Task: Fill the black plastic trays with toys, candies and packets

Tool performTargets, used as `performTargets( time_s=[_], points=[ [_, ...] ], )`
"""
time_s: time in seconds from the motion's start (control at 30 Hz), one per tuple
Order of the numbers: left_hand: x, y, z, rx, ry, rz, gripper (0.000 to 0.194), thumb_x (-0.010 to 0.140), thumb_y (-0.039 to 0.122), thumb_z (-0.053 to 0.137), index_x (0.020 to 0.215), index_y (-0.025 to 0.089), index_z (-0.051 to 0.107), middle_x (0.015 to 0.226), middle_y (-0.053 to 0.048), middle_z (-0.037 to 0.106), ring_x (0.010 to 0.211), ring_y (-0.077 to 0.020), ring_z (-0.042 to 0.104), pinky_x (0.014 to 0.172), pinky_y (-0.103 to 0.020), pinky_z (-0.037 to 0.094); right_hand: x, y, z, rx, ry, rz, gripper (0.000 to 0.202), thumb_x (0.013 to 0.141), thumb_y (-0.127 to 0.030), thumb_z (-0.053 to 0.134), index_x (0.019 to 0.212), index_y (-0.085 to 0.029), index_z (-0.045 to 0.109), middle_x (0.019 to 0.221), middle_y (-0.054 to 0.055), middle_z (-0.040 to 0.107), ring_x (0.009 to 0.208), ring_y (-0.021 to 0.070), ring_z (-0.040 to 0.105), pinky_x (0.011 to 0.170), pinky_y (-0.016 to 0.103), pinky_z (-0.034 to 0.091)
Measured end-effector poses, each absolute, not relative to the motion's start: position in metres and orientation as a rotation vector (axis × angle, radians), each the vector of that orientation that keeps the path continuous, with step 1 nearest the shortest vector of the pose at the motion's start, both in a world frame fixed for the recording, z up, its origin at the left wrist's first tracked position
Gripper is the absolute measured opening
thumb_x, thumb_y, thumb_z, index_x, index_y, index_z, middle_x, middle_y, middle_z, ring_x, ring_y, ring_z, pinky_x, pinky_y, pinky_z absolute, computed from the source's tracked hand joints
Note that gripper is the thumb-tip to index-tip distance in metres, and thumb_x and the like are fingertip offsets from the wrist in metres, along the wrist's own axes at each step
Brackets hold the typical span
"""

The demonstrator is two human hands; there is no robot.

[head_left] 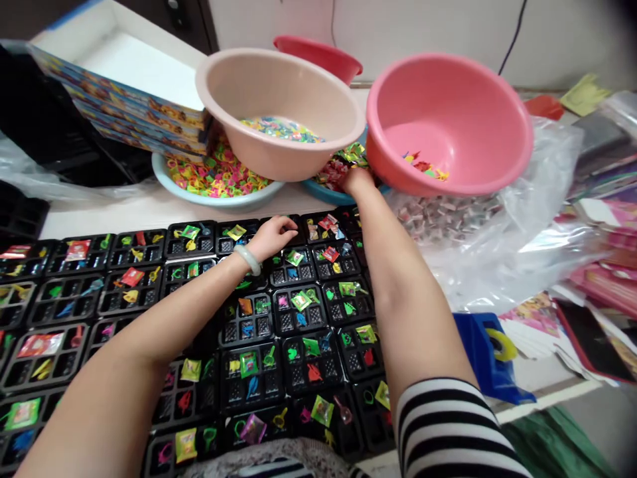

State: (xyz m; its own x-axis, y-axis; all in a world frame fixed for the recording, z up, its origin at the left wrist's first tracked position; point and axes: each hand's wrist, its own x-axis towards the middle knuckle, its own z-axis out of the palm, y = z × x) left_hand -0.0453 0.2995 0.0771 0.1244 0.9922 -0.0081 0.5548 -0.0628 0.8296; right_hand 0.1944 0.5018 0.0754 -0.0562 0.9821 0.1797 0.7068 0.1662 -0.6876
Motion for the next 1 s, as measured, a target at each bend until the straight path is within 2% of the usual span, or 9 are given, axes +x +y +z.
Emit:
performTargets(
  time_s=[0.1,0.23,0.33,0.5,0.57,0.63,0.73,0.83,1.0],
  points=[
    [-0.048,0.294,0.077,1.569,1.502,0.860,0.006,0.083,0.012,0.067,0.085,0.016,0.072,0.089,-0.004,0.070,0.082,-0.0185,0.062,0.088,-0.034,0.051,0.204,0.483,0.082,-1.831,-1.749,0.495,0.009,0.082,-0.025,0.070,0.083,-0.016,0.069,0.093,0.016,0.072,0.115,0.0379,0.067,0.110,0.062,0.045],
    [-0.041,0.287,0.082,1.350,1.414,0.922,0.007,0.085,0.007,0.065,0.084,0.014,0.068,0.081,-0.002,0.068,0.071,-0.0135,0.059,0.079,-0.031,0.052,0.208,0.456,0.093,-1.708,-1.668,0.415,0.021,0.087,-0.022,0.059,0.103,-0.015,0.069,0.110,0.016,0.073,0.112,0.0294,0.069,0.109,0.051,0.050],
    [-0.034,0.280,0.090,1.183,1.312,0.948,0.007,0.088,0.009,0.066,0.093,0.014,0.067,0.082,-0.002,0.068,0.066,-0.0113,0.059,0.069,-0.027,0.051,0.196,0.426,0.100,-1.512,-1.491,0.570,0.025,0.087,-0.030,0.058,0.106,-0.017,0.068,0.108,0.011,0.074,0.103,0.0240,0.071,0.096,0.043,0.058],
    [-0.022,0.263,0.107,0.956,1.161,1.105,0.031,0.087,0.023,0.078,0.114,0.017,0.064,0.093,-0.005,0.070,0.077,-0.0130,0.065,0.069,-0.026,0.051,0.149,0.345,0.109,-1.257,-1.409,1.132,0.035,0.070,-0.044,0.073,0.098,-0.024,0.068,0.095,0.004,0.073,0.081,0.0186,0.070,0.070,0.033,0.059],
    [-0.019,0.252,0.111,0.860,1.166,1.181,0.027,0.089,0.029,0.079,0.108,0.017,0.064,0.096,-0.006,0.071,0.077,-0.0118,0.065,0.073,-0.029,0.052,0.132,0.311,0.114,-1.216,-1.393,1.292,0.039,0.061,-0.046,0.080,0.091,-0.024,0.069,0.093,0.004,0.073,0.077,0.0178,0.067,0.069,0.034,0.057],
    [-0.023,0.244,0.111,0.751,1.181,1.225,0.020,0.091,0.029,0.078,0.093,0.016,0.063,0.089,-0.005,0.068,0.070,-0.0089,0.061,0.072,-0.030,0.051,0.120,0.288,0.117,-1.237,-1.328,1.377,0.041,0.050,-0.043,0.087,0.083,-0.025,0.070,0.090,0.005,0.072,0.076,0.0176,0.065,0.068,0.035,0.055],
    [-0.041,0.231,0.106,0.622,1.136,1.218,0.017,0.095,0.011,0.068,0.081,0.017,0.060,0.075,-0.002,0.063,0.060,-0.0042,0.057,0.066,-0.029,0.048,0.101,0.274,0.114,-1.292,-1.277,1.395,0.042,0.035,-0.035,0.092,0.068,-0.028,0.067,0.078,0.003,0.065,0.069,0.0169,0.060,0.062,0.036,0.050],
    [-0.064,0.213,0.104,0.576,1.172,1.269,0.021,0.092,0.003,0.066,0.077,0.017,0.061,0.072,-0.003,0.063,0.058,-0.0050,0.057,0.064,-0.031,0.047,0.081,0.264,0.110,-1.320,-1.293,1.444,0.040,0.031,-0.036,0.088,0.063,-0.031,0.065,0.075,0.003,0.060,0.063,0.0168,0.054,0.055,0.039,0.046],
    [-0.144,0.166,0.105,0.546,1.367,1.444,0.012,0.093,0.007,0.066,0.083,0.014,0.067,0.087,-0.006,0.071,0.064,-0.0065,0.056,0.070,-0.030,0.047,0.073,0.246,0.119,-1.359,-1.306,1.394,0.040,0.032,-0.043,0.086,0.060,-0.032,0.060,0.075,0.004,0.053,0.059,0.0151,0.048,0.047,0.037,0.038]
  ],
)
